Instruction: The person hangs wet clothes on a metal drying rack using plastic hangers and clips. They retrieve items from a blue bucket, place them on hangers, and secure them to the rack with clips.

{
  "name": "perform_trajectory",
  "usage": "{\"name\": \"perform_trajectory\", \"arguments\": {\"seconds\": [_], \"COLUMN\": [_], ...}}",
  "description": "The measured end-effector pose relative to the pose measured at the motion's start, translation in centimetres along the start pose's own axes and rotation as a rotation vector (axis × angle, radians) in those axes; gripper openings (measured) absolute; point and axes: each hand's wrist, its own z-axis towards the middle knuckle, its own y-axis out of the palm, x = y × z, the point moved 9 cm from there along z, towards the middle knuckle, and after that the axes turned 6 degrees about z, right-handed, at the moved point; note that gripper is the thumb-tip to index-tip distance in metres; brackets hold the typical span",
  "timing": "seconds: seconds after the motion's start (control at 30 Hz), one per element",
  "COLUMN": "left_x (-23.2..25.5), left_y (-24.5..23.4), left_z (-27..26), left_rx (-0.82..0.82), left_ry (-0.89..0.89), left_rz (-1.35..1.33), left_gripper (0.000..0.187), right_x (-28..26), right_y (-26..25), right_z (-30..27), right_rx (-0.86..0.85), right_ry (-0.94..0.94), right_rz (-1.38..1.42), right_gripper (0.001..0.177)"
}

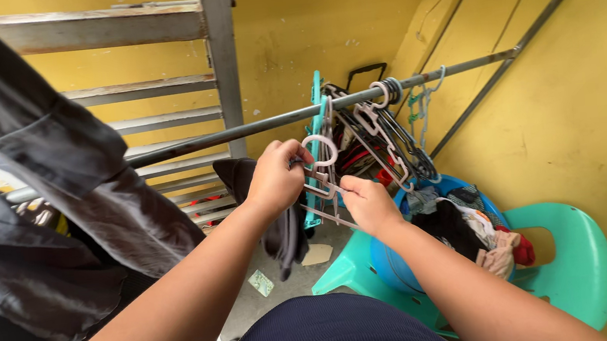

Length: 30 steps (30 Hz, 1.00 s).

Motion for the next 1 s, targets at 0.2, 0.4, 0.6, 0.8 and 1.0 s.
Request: {"name": "perform_trajectory", "arguments": {"seconds": [0.2,0.4,0.6,0.8,1.0], "left_x": [-5.1,0.4,3.7,2.5,3.4], "left_y": [-5.6,-2.5,-3.4,-2.5,-4.1], "left_z": [0.5,0.7,0.1,1.1,1.8], "left_rx": [0.260,0.020,-0.089,-0.086,0.033], "left_ry": [-0.100,0.046,0.160,0.214,0.112], "left_rz": [0.107,0.120,0.490,0.576,0.481], "left_gripper": [0.017,0.021,0.018,0.026,0.030], "right_x": [2.2,0.2,-1.0,-7.0,-9.7], "right_y": [-1.5,0.2,-2.6,-5.4,-4.1], "right_z": [-0.1,0.8,2.0,0.6,-2.5], "right_rx": [0.043,0.016,0.066,0.253,0.413], "right_ry": [-0.022,-0.127,-0.139,-0.408,-0.754], "right_rz": [0.038,0.153,0.182,-0.205,-0.334], "right_gripper": [0.016,0.017,0.016,0.011,0.014]}}
